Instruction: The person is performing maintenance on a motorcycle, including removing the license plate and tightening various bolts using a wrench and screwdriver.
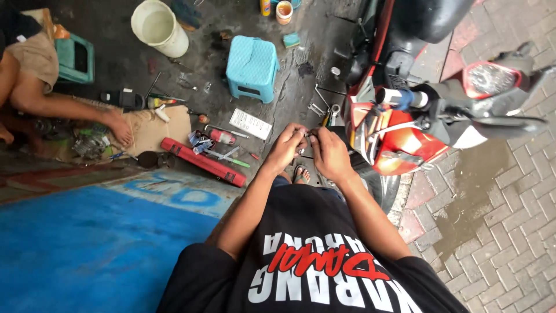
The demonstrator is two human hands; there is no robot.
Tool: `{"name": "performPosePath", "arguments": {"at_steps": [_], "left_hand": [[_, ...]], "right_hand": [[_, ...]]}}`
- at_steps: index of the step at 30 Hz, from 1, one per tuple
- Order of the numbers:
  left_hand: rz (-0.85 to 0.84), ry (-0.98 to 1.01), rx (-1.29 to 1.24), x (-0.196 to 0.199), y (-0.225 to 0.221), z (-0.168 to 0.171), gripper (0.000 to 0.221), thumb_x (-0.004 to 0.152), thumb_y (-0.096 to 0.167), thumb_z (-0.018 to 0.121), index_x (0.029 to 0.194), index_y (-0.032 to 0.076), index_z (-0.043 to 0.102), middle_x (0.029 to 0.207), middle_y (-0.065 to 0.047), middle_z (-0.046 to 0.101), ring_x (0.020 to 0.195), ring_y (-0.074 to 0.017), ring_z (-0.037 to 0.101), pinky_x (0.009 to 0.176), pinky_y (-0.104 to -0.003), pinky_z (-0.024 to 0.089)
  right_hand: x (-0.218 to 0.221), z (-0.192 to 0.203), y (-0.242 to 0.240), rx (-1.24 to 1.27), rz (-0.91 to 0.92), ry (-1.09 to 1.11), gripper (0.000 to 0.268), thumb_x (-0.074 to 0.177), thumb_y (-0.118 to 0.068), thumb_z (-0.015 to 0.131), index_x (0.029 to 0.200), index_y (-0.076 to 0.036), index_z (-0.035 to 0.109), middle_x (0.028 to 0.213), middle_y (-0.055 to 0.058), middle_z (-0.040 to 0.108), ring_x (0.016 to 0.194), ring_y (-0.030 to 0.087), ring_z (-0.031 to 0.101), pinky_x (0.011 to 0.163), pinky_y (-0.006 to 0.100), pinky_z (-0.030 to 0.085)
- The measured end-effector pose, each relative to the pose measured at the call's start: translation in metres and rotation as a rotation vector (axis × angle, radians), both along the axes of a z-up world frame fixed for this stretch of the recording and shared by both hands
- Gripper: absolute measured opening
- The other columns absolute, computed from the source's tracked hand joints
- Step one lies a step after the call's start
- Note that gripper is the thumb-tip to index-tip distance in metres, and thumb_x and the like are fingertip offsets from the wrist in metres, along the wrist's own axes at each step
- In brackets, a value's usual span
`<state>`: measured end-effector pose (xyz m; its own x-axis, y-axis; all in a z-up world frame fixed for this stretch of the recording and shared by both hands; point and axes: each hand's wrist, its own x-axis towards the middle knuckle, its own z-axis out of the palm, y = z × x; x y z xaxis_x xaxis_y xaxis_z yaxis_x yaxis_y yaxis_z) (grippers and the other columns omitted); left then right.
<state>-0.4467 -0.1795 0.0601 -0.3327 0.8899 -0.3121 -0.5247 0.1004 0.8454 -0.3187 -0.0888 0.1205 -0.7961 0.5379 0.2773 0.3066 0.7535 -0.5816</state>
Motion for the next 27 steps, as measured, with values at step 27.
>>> {"name": "performPosePath", "arguments": {"at_steps": [27], "left_hand": [[-0.417,0.497,-0.105,0.176,0.004,-0.052,0.018,0.109,0.021,0.048,0.111,0.007,0.059,0.060,-0.007,0.050,0.056,-0.0147,0.047,0.050,-0.031,0.040]], "right_hand": [[0.209,-0.021,-0.012,-0.217,-0.155,0.061,0.036,0.107,-0.015,0.046,0.072,-0.008,0.051,0.055,0.005,0.043,0.052,0.028,0.052,0.053,0.036,0.044]]}}
